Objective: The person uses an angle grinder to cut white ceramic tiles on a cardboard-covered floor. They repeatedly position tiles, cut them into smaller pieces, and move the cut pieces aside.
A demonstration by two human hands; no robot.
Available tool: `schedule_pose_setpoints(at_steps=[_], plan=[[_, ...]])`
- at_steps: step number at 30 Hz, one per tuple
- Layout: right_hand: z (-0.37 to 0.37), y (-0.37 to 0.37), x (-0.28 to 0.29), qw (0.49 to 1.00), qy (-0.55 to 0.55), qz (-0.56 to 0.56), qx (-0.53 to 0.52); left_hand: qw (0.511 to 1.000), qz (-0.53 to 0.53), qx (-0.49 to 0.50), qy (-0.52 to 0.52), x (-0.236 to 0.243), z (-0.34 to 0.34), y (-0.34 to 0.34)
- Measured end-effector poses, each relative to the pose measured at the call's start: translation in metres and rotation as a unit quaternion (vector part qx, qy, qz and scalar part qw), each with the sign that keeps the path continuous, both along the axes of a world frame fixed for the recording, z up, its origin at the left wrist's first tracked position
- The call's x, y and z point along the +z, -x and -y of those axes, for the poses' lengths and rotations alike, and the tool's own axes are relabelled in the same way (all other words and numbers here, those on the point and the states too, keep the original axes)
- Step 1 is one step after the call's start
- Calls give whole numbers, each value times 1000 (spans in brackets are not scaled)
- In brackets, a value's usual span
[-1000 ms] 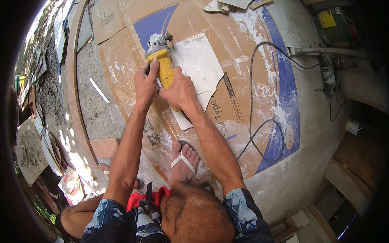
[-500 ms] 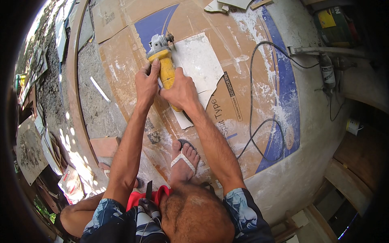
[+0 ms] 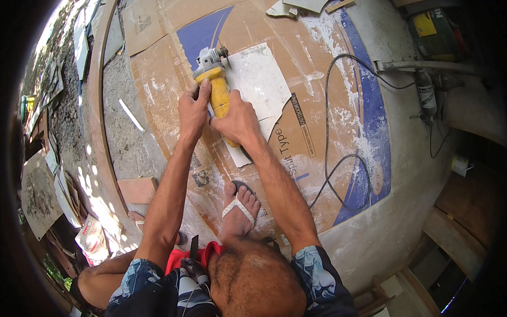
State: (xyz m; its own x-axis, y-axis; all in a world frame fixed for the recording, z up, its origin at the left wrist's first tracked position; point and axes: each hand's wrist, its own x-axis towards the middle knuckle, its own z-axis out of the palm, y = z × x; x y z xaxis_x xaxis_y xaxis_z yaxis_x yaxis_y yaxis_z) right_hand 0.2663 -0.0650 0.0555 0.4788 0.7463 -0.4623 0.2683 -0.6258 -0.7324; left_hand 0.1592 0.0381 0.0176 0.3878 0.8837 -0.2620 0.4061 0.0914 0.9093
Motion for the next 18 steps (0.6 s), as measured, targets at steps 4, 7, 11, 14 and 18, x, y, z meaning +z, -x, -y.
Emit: schedule_pose_setpoints(at_steps=[4,7,11,14,18], plan=[[1,1,2,1000,7,-1,3,1000,26,4,-8,-4,2,1],[3,1,3,1000,9,-1,5,1000,21,2,-6,-2,4,1],[7,3,-3,1000,5,11,-4,1000,4,-5,-4,0,6,2],[8,4,-1,1000,8,14,-5,1000,4,1,-15,0,8,2],[11,4,-3,1000,14,11,-3,1000,-10,-8,-12,4,11,3]])
